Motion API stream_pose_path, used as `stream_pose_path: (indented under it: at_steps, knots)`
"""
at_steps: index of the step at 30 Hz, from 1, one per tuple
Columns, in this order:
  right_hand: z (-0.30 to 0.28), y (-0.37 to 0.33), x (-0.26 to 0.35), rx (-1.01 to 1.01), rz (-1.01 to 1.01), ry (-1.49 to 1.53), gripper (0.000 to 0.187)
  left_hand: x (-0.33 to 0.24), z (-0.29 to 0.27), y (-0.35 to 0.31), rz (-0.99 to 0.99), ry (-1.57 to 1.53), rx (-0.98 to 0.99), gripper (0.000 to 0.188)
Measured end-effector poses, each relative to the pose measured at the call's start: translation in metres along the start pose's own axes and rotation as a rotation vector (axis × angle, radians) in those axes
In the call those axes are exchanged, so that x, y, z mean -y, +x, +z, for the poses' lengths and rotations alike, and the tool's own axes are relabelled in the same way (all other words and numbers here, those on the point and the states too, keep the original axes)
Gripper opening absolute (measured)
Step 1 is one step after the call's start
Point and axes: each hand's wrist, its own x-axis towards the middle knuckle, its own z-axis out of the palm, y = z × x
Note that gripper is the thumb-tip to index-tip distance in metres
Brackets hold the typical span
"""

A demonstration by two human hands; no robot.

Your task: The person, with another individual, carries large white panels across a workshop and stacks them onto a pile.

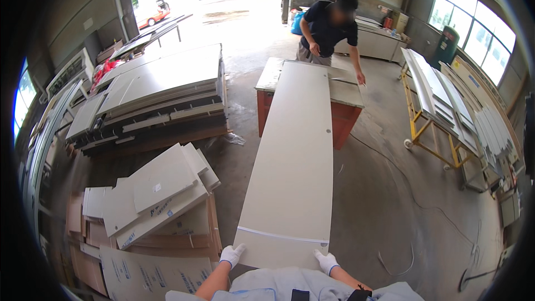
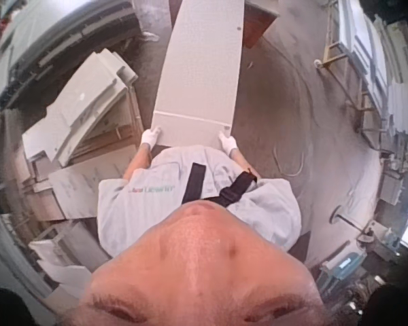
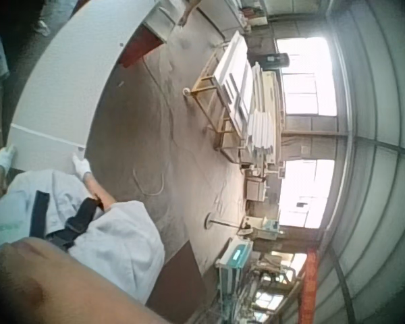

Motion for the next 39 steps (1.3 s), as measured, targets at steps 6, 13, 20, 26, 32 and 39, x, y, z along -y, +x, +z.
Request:
stream_pose_path:
  at_steps: [6, 13, 20, 26, 32, 39]
  knots:
    - [-0.002, 0.008, -0.006, -0.036, -0.027, -0.048, 0.102, -0.008, -0.007, 0.028, -0.012, -0.055, 0.185, 0.089]
    - [-0.007, 0.001, -0.003, -0.057, -0.019, -0.037, 0.101, -0.017, 0.011, 0.051, 0.056, 0.013, 0.069, 0.098]
    - [-0.006, -0.023, 0.022, -0.103, 0.020, -0.097, 0.098, -0.014, 0.007, 0.049, 0.004, -0.052, 0.096, 0.095]
    - [-0.005, 0.003, -0.002, -0.087, 0.004, -0.073, 0.098, -0.029, 0.003, 0.040, -0.002, 0.008, 0.110, 0.093]
    - [-0.006, -0.011, 0.011, -0.092, 0.031, -0.096, 0.097, -0.057, -0.030, 0.029, -0.056, 0.223, 0.207, 0.093]
    - [-0.009, 0.001, -0.001, -0.099, 0.004, -0.139, 0.098, -0.273, -0.167, -0.126, 1.121, 0.176, -0.472, 0.038]
